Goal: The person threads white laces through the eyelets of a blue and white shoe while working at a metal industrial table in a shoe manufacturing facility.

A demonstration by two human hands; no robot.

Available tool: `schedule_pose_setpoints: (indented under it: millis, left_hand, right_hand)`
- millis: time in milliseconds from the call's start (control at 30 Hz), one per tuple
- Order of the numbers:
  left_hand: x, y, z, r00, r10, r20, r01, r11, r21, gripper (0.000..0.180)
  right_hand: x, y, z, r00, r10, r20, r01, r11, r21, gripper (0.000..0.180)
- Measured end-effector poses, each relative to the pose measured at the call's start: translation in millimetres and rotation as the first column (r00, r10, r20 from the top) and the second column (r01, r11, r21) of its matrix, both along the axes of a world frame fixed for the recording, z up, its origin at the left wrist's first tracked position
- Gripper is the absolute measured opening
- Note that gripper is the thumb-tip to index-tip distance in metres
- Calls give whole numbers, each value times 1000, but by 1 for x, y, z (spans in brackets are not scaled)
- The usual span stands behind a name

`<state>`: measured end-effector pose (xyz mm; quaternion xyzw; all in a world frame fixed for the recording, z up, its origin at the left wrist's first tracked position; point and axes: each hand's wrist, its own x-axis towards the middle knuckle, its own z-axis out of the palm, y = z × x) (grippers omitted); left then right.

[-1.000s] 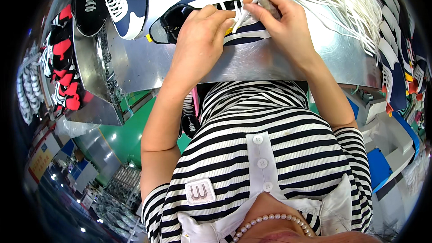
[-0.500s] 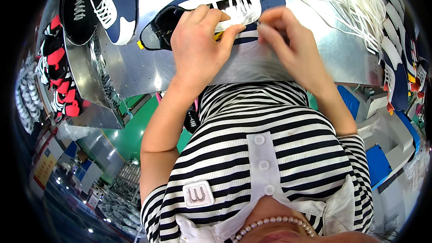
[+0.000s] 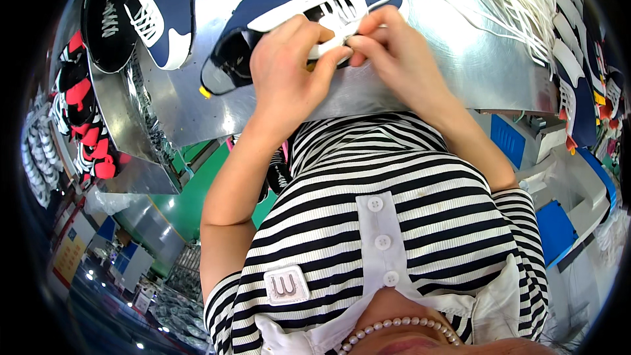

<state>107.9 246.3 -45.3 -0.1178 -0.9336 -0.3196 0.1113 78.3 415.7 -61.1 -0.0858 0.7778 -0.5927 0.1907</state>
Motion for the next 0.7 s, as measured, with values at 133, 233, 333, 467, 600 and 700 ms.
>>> schedule_pose_setpoints:
  millis: [133,233,333,467,600,700]
  left_hand:
    - [8,1,3,1000,2,-20,-2,1000,14,18]
    - [18,-6,4,993,25,-111,-35,995,-90,16]
    - [26,-16,2,976,4,-216,-43,983,-178,17]
    - [21,-9,1,962,-86,-261,51,989,-140,17]
    - [21,-14,-3,935,-85,-344,25,985,-173,19]
    - [24,-11,-8,919,-81,-386,4,980,-197,20]
  right_hand:
    - [-3,-6,-1,997,36,-72,-29,995,98,19]
    - [-6,32,19,967,222,-127,-196,963,187,20]
    - [-28,79,36,945,119,-306,15,916,401,15]
    - [-23,23,68,839,268,-473,-278,959,51,24]
    - [-21,-6,47,602,578,-551,-174,769,616,23]
    - [-29,-11,47,707,597,-379,-306,742,597,22]
